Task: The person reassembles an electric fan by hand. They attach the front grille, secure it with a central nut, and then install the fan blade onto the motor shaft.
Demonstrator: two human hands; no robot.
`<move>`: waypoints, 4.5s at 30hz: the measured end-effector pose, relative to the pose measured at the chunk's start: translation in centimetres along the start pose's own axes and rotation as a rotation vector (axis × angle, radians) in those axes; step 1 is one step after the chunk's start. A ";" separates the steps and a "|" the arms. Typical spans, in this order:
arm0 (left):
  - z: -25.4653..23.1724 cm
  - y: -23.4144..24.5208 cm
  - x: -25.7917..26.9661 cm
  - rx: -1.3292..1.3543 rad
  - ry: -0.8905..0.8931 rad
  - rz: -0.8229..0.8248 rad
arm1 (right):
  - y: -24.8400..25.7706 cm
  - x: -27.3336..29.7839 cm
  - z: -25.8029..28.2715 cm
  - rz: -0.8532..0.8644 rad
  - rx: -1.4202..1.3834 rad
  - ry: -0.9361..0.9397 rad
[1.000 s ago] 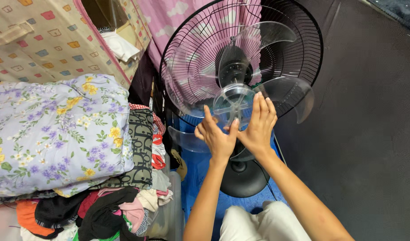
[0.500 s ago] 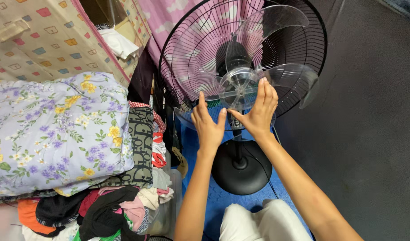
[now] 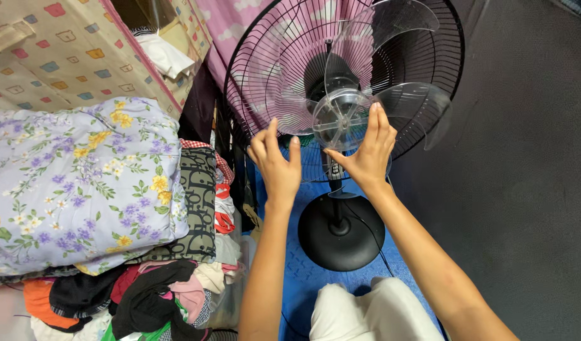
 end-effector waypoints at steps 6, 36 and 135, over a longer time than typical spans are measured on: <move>0.6 1.8 -4.6 -0.098 -0.081 -0.129 | -0.1 -0.2 -0.5 0.014 0.019 0.002; 4.1 -2.5 -15.4 -0.332 -0.011 0.131 | -2.3 -1.5 -1.0 0.041 -0.033 0.040; 3.8 -0.8 -14.4 -0.238 -0.033 0.167 | -6.1 0.0 -0.1 0.026 -0.028 -0.250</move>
Point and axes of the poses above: each hand's wrist, its own x-axis away from the middle knuckle, its own y-axis out of the back of the hand, z = x × y, the point moved 1 cm from there along -x, towards the middle knuckle, and after that the axes turned 8 degrees about -y, right-handed, at the moved point
